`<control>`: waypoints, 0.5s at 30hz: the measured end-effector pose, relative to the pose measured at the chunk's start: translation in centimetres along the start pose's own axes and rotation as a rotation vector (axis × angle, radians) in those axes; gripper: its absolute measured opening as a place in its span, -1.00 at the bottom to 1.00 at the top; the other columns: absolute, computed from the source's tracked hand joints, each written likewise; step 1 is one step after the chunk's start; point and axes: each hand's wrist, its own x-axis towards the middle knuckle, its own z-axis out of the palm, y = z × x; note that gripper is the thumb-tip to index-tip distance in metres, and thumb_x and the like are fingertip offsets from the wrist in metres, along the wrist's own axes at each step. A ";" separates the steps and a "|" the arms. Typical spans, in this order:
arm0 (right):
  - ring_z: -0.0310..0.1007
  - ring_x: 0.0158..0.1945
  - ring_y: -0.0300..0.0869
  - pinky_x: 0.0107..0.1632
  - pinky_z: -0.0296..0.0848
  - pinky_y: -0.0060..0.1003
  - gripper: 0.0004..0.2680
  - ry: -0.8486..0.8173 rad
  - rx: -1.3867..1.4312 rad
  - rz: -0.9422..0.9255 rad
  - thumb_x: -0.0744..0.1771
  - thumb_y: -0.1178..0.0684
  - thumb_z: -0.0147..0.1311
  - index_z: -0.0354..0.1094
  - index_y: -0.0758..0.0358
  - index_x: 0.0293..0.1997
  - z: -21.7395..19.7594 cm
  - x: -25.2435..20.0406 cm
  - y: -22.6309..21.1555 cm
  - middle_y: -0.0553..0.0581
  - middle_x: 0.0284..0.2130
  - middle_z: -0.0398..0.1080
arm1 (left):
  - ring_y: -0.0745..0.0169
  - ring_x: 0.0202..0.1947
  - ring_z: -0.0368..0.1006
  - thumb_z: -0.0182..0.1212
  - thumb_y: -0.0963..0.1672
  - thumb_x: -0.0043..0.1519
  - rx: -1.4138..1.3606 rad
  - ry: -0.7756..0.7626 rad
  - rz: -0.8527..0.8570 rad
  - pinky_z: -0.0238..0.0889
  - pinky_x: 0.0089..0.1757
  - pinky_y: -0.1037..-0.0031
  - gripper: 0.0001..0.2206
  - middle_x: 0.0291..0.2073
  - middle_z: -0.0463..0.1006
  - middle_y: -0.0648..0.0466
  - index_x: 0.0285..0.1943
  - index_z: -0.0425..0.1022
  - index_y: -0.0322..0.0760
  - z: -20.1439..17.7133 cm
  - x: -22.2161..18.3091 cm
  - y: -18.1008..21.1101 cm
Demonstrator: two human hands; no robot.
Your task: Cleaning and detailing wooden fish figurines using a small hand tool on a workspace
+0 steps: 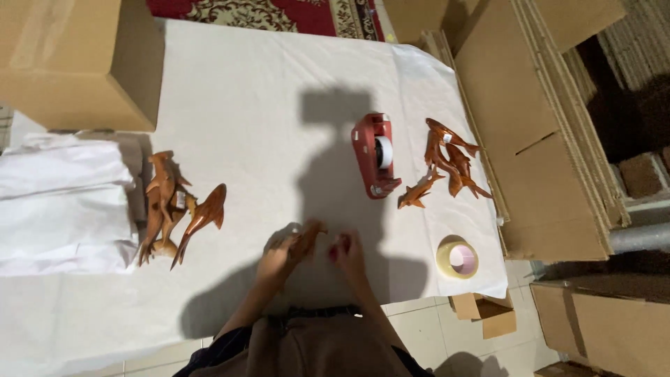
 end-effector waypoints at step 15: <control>0.31 0.29 0.16 0.32 0.24 0.13 -0.68 -0.024 -0.091 -0.775 0.44 0.23 -0.28 0.24 0.26 0.38 2.8 1.1 -3.5 0.32 0.25 0.34 | 0.02 -0.06 0.56 0.28 -0.02 0.23 0.199 0.624 0.535 0.46 -0.02 0.21 -0.74 -0.07 0.62 0.15 0.10 0.53 0.11 2.0 3.6 -3.5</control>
